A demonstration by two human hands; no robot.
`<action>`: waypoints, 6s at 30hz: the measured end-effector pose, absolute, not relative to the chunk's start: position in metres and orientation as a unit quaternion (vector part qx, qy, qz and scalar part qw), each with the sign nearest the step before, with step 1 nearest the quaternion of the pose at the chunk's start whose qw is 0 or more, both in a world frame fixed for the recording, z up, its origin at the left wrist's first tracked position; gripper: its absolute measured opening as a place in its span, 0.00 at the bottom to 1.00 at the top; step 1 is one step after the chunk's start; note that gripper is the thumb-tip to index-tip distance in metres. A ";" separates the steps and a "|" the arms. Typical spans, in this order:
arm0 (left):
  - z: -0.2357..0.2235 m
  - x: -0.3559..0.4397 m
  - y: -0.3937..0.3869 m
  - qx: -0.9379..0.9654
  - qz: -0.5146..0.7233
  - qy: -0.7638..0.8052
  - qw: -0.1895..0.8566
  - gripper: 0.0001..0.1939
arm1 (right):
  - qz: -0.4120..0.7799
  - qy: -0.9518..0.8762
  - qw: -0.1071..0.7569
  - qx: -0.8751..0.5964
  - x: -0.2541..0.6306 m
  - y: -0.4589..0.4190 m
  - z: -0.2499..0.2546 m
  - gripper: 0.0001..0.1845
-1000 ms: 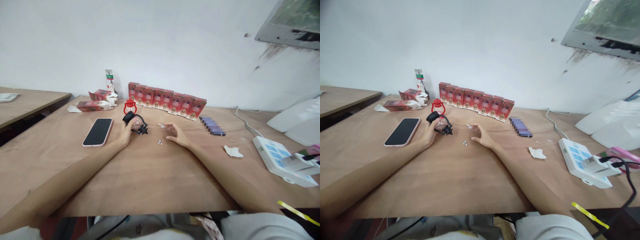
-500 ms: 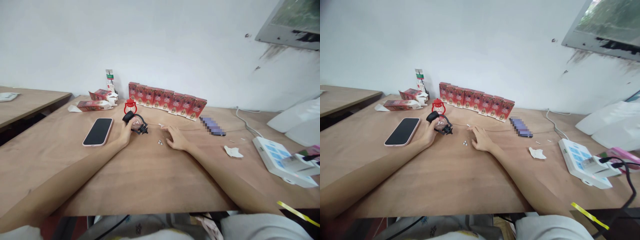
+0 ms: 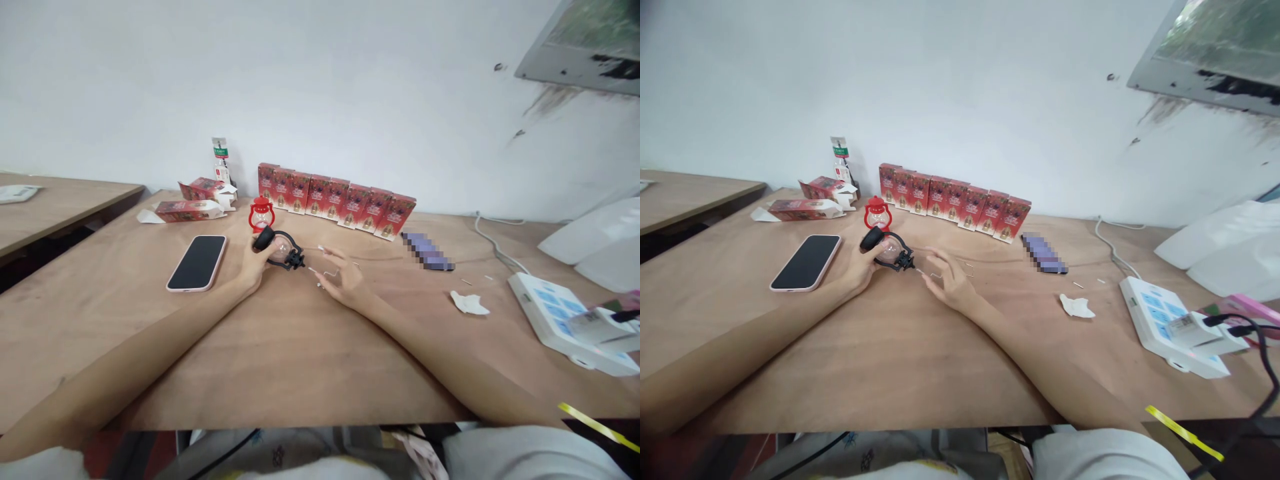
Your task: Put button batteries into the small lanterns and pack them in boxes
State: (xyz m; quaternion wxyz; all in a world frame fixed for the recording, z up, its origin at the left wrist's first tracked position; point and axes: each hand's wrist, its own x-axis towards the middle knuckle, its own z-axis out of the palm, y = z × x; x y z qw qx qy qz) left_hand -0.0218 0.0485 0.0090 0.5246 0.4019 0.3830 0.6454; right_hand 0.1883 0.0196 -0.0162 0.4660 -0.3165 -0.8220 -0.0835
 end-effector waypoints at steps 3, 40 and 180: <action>0.011 -0.020 0.046 0.398 0.645 0.382 0.530 0.27 | -0.056 -0.847 0.433 -0.302 0.182 0.015 -0.015 0.17; 0.016 -0.020 0.043 0.397 0.613 0.383 0.565 0.25 | -0.003 -0.840 0.435 -0.325 0.156 -0.001 -0.012 0.21; -0.008 -0.007 0.040 0.515 0.583 0.378 0.502 0.30 | -0.098 -0.873 0.386 -0.282 0.163 0.007 -0.011 0.23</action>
